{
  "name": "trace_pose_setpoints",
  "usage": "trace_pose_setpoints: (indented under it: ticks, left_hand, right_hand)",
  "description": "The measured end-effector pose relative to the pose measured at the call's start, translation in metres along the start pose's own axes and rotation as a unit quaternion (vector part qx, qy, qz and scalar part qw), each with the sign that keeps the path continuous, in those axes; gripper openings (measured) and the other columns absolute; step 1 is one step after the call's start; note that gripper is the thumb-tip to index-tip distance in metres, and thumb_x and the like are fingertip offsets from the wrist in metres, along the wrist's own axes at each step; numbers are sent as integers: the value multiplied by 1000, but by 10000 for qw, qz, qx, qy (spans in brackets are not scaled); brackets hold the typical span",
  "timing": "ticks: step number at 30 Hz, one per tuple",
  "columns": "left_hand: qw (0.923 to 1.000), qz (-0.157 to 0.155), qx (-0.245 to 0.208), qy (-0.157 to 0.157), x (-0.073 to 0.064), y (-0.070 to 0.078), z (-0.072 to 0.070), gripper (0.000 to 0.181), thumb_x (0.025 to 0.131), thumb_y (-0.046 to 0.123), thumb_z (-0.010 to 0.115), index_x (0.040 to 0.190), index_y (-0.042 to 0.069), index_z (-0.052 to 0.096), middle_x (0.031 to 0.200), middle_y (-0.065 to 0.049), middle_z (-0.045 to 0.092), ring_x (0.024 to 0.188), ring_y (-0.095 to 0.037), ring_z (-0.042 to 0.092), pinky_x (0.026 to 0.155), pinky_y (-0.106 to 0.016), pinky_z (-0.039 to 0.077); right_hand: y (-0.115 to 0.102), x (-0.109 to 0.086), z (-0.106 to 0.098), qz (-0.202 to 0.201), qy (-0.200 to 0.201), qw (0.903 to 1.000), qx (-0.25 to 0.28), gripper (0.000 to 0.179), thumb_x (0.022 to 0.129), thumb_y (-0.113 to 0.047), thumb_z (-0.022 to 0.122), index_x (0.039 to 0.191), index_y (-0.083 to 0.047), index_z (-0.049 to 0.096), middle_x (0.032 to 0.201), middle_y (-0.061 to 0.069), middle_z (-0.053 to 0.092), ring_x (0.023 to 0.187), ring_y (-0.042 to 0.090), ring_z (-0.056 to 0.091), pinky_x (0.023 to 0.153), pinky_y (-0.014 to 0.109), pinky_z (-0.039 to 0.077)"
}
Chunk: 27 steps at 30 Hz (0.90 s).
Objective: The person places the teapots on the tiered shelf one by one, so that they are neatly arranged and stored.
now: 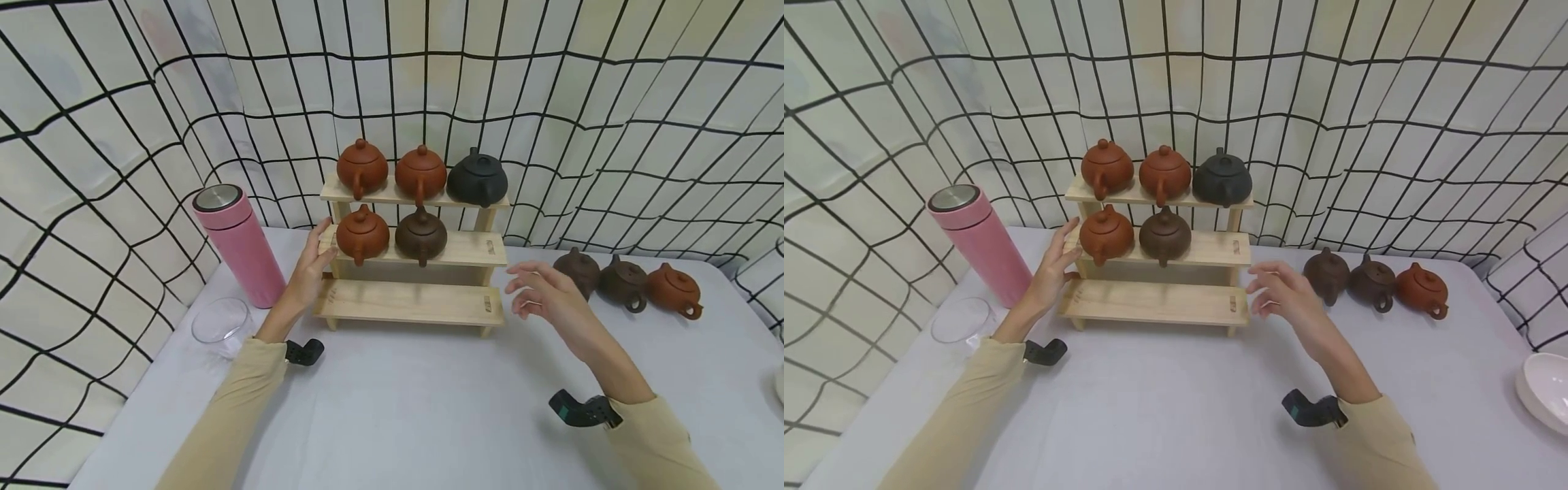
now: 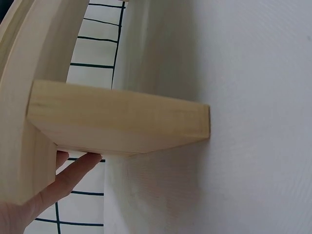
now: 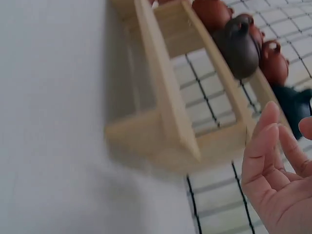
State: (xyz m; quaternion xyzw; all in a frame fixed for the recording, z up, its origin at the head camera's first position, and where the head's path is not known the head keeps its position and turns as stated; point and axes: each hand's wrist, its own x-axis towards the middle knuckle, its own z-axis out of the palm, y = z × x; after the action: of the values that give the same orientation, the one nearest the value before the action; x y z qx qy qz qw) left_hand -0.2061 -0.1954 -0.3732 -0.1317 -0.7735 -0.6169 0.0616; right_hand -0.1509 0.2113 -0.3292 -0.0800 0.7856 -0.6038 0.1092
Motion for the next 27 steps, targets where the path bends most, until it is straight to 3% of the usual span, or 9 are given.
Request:
trace_pose_setpoints:
  ticks: [7, 12, 19, 23, 27]
  left_hand:
    - [9999, 3, -121, -75, 0, 0, 0, 65, 106, 8, 35, 164, -4, 9, 171, -24, 13, 157, -34, 14, 127, -50, 10]
    - [9999, -3, -92, -60, 0, 1, 0, 65, 106, 9, 35, 164, -4, 10, 171, -24, 11, 157, -34, 12, 127, -52, 9]
    - [10000, -1, -44, -41, 0, 1, -1, 65, 106, 10, 35, 164, -4, 10, 172, -24, 9, 157, -36, 10, 126, -54, 7]
    - [10000, -27, -15, -49, 0, 2, -1, 65, 106, 11, 35, 164, -3, 10, 172, -24, 8, 157, -36, 9, 126, -55, 7]
    - [10000, -55, 39, -52, 0, 2, 0, 66, 106, 11, 35, 165, -3, 10, 172, -22, 8, 157, -35, 10, 126, -55, 8]
  right_hand:
    - [43, -29, -61, -29, 534, 9972, -518, 36, 114, -30, 42, 138, -4, 48, 104, -5, 65, 84, 12, 65, 74, 24, 55]
    - [64, -40, -87, 193, 799, 9935, -782, 43, 115, -30, 41, 143, 2, 42, 101, -13, 66, 83, 9, 66, 73, 22, 56]
    - [81, -42, -101, 589, 1014, 9931, 71, 23, 114, -28, 42, 133, -16, 48, 98, -15, 69, 82, 8, 66, 73, 20, 56]
    - [84, -37, -99, 778, 1019, 9917, 120, 35, 114, -27, 39, 141, -5, 42, 95, -17, 68, 81, 7, 67, 72, 20, 56]
    - [86, -30, -95, 900, 787, 9928, 16, 54, 115, -29, 36, 151, 10, 26, 97, -19, 67, 83, 5, 68, 73, 21, 57]
